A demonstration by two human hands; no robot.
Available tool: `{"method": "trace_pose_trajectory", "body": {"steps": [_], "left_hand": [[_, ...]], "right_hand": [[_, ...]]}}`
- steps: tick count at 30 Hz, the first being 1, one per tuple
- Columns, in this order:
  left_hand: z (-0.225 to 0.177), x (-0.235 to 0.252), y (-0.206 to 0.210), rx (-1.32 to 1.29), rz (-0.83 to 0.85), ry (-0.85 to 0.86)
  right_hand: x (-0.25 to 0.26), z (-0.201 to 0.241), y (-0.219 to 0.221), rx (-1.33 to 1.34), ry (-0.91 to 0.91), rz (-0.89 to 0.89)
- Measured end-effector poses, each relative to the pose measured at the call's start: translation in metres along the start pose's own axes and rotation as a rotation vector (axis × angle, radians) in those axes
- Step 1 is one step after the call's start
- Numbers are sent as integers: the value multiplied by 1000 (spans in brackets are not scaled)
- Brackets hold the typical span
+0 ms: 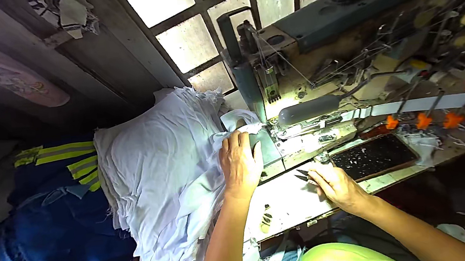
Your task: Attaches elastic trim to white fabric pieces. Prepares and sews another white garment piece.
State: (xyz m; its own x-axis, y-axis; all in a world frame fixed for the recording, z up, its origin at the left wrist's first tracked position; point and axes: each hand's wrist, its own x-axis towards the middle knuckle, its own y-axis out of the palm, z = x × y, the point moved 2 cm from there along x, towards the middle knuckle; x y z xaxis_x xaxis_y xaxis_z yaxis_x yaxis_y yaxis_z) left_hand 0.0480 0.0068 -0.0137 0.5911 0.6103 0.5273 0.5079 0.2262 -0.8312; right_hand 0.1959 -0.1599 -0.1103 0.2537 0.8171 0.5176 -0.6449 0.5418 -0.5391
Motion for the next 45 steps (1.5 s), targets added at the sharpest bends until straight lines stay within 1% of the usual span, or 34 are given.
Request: {"method": "trace_pose_trajectory", "body": {"steps": [3,4,6,8,9,12,13,15,17,19,20,21,22,24,25,26,27,29,31,32,34,35,37,38,39,41,42,43,45], "left_hand": [[3,20,0,-8,150,-166],[6,26,2,-30,180,-188],[13,37,5,-76,198,-176],[17,38,3,-104,162,-107],[17,36,0,-107,115,-55],[11,23,-7,-33,-131,129],[10,20,-8,-22,-182,176],[10,16,-9,-53,-152,224],[13,13,-13,-110,-118,227],[19,6,-22,-147,-153,195],[23,1,-26,-144,-144,159],[29,-5,-28,-128,-93,107],[35,-10,-28,-101,6,40],[46,-17,-24,-52,256,-109],[51,-19,-22,-45,322,-151],[53,-20,-24,-65,350,-178],[54,-20,-29,-115,342,-187],[58,-16,-46,-290,290,-156],[64,-7,-66,-436,262,-59],[68,0,-76,-477,283,-8],[79,17,-86,-471,323,73],[83,25,-86,-419,319,61],[79,33,-76,-209,242,-92],[71,35,-69,-109,196,-141],[63,34,-61,-78,133,-117],[47,28,-44,-166,6,21],[42,25,-34,-238,8,50],[40,23,-26,-272,67,38],[41,23,-13,-241,214,-36]], "right_hand": [[11,11,-8,141,75,54],[15,13,-9,167,96,68],[22,17,-11,198,116,69],[29,22,-14,180,99,29],[33,25,-16,165,79,-3],[51,36,-23,102,23,-72],[57,40,-23,58,13,-83],[69,49,-21,-47,-3,-80],[78,56,-21,-138,-15,-46],[82,59,-20,-185,-16,-38],[83,60,-19,-196,-15,-37],[84,60,-18,-211,-21,-36],[85,60,-17,-234,-27,-31],[90,63,-14,-282,-20,6],[93,64,-12,-299,-19,24],[97,65,-10,-310,-28,37],[100,66,-9,-306,-38,46],[104,65,-5,-283,-54,59],[104,61,-2,-254,-59,49],[103,58,0,-249,-62,24],[103,54,4,-249,-66,-33],[102,53,4,-253,-65,-50],[100,52,6,-269,-71,-65],[100,52,7,-282,-80,-73],[100,51,8,-293,-91,-83],[101,52,8,-310,-107,-101],[102,52,8,-320,-105,-100],[102,54,8,-329,-92,-87],[101,54,8,-342,-81,-64]]}}
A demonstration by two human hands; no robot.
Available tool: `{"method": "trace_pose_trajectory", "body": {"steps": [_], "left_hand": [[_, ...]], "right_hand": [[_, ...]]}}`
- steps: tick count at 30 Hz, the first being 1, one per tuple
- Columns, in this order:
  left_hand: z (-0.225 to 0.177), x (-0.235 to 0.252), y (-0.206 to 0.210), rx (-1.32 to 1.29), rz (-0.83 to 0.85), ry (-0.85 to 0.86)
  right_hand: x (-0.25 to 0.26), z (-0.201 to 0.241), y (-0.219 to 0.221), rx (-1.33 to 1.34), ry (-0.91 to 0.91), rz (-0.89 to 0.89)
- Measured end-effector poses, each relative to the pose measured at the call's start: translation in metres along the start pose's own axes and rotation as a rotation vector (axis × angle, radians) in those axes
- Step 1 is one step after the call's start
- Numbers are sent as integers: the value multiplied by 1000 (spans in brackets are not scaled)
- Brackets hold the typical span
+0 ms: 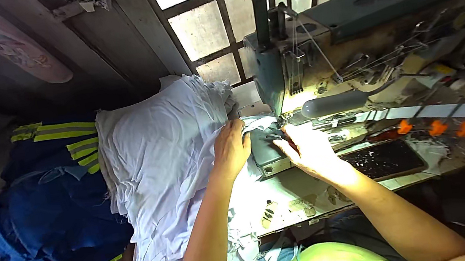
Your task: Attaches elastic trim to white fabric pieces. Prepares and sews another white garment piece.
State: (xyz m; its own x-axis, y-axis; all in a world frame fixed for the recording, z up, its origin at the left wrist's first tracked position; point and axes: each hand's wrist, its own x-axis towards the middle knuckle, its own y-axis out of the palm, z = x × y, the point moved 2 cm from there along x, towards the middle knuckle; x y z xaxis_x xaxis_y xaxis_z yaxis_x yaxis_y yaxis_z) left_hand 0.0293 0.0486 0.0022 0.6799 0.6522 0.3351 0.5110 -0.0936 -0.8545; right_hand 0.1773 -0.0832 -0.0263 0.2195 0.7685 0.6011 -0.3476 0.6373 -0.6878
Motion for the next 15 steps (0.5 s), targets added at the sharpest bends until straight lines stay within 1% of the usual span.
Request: {"method": "trace_pose_trajectory", "body": {"steps": [2,3,4,6,8,9,11,13,15], "left_hand": [[3,3,1,41,37,-76],[2,2,-2,42,37,-108],[2,-1,-3,37,1,-117],[-2,-9,-7,64,-168,-45],[-7,-17,-10,114,-360,115],[-11,-21,-10,126,-407,173],[-18,-29,-7,118,-414,227],[-25,-36,-3,100,-409,239],[-31,-42,-1,108,-444,267]], "right_hand": [[2,0,0,-5,-7,3],[1,0,0,-1,-3,4],[1,1,0,3,3,11],[0,1,-2,17,9,27],[-1,3,-3,65,-2,19],[-3,6,-3,93,-6,23],[-6,14,-3,115,-3,69],[-6,22,-3,93,22,101],[-5,24,2,66,32,56]]}}
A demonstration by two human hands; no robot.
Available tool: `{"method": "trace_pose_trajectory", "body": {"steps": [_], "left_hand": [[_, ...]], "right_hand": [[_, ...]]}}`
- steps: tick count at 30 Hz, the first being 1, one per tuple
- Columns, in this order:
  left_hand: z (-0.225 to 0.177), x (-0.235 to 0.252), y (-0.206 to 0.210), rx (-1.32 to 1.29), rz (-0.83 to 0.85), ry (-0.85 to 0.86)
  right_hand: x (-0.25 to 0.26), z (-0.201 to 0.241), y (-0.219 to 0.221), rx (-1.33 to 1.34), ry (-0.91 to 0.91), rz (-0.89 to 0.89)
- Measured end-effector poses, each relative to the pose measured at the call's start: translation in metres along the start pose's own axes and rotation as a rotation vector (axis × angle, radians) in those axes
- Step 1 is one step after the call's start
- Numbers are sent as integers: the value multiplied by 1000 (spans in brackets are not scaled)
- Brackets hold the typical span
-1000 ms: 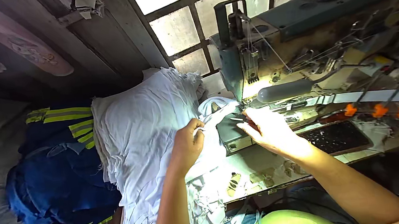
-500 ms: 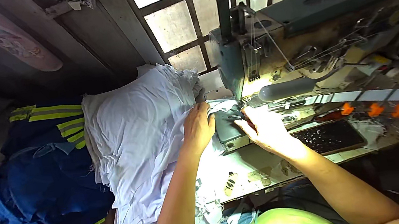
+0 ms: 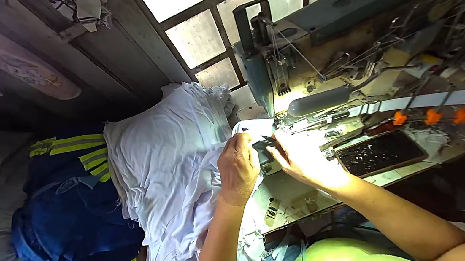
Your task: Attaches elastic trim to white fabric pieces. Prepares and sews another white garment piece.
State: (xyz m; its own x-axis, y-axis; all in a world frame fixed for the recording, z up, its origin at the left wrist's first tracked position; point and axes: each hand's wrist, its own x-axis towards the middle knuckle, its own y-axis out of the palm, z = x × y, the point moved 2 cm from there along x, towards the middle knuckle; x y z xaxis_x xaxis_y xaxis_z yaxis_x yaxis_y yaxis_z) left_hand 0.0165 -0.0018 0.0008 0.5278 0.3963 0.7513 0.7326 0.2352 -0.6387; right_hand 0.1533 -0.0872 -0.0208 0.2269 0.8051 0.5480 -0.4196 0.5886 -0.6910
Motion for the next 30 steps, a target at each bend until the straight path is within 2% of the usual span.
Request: {"method": "trace_pose_trajectory", "body": {"steps": [4,10,15,19,21,23,25,28,30], "left_hand": [[-11,-10,1,-29,-50,-6],[-17,-21,2,-25,-65,4],[-15,-28,0,-50,-44,23],[0,-42,-26,-83,-9,-23],[21,-48,-44,24,65,-168],[49,-54,-52,150,248,-353],[67,-62,-49,154,414,-420],[51,-58,-61,-36,361,-323],[39,-49,-90,-412,310,-376]], "right_hand": [[4,2,2,48,9,48],[3,1,5,47,-22,-50],[2,-5,4,24,-175,-85],[-34,-24,3,72,-247,-171],[-60,-45,11,63,-238,-145],[-84,-61,26,22,-229,-83],[-96,-67,36,-17,-251,-44],[-97,-70,41,-45,-285,-38],[-99,-71,42,-23,-291,-31]]}}
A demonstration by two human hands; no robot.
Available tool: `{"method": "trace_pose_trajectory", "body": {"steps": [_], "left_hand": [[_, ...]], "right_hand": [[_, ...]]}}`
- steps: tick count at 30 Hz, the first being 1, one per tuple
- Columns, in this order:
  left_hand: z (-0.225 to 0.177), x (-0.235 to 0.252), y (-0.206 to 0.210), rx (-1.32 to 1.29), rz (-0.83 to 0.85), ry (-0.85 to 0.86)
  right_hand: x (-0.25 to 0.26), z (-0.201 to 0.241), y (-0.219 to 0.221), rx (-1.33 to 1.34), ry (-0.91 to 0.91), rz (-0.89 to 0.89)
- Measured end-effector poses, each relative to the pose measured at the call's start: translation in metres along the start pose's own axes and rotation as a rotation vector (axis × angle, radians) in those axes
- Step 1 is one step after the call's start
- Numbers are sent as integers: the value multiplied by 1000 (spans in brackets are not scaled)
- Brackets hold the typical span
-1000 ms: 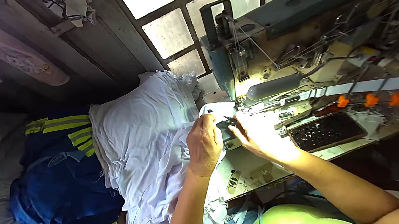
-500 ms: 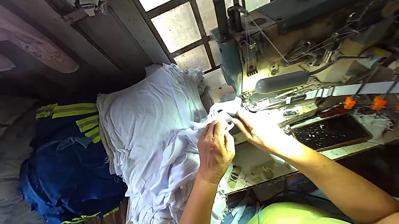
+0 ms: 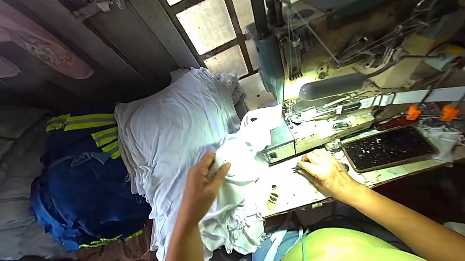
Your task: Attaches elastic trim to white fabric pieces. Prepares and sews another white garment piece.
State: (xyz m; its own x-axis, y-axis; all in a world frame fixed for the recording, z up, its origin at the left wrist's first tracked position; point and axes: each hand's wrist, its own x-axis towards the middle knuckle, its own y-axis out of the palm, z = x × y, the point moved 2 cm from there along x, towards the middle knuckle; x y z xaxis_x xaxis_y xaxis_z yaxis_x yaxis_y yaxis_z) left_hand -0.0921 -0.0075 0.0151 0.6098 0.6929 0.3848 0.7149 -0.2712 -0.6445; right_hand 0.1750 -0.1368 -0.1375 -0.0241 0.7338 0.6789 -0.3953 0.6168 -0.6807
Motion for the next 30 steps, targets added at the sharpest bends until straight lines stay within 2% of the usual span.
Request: {"method": "trace_pose_trajectory", "body": {"steps": [2,4,6,8,12,15,16,19,21,23,25,26,28,30], "left_hand": [[-23,-4,-34,-357,-50,-33],[-36,-2,-75,-406,-114,-35],[-27,6,-112,-330,-159,-20],[-8,11,-135,-242,-229,-100],[66,-17,-152,222,-338,-333],[93,-48,-131,383,-344,-394],[91,-56,-117,392,-321,-352],[70,-72,-70,347,-212,-75],[54,-73,-40,299,-145,28],[44,-71,-18,313,-59,-3],[43,-66,-2,388,23,-104],[45,-64,4,429,46,-158],[51,-62,14,491,22,-221],[53,-62,17,531,-110,-229]], "right_hand": [[4,6,1,82,-16,-9],[12,20,4,267,-13,17],[21,34,8,442,3,85],[28,43,15,556,12,103],[25,45,23,719,148,98],[22,44,23,644,154,23],[24,48,20,608,96,-26],[41,71,13,520,-91,-94],[54,89,14,425,-76,30],[67,99,25,398,56,328],[81,98,37,561,209,565],[86,96,40,690,238,587],[95,93,35,938,266,494],[100,89,21,1147,293,344]]}}
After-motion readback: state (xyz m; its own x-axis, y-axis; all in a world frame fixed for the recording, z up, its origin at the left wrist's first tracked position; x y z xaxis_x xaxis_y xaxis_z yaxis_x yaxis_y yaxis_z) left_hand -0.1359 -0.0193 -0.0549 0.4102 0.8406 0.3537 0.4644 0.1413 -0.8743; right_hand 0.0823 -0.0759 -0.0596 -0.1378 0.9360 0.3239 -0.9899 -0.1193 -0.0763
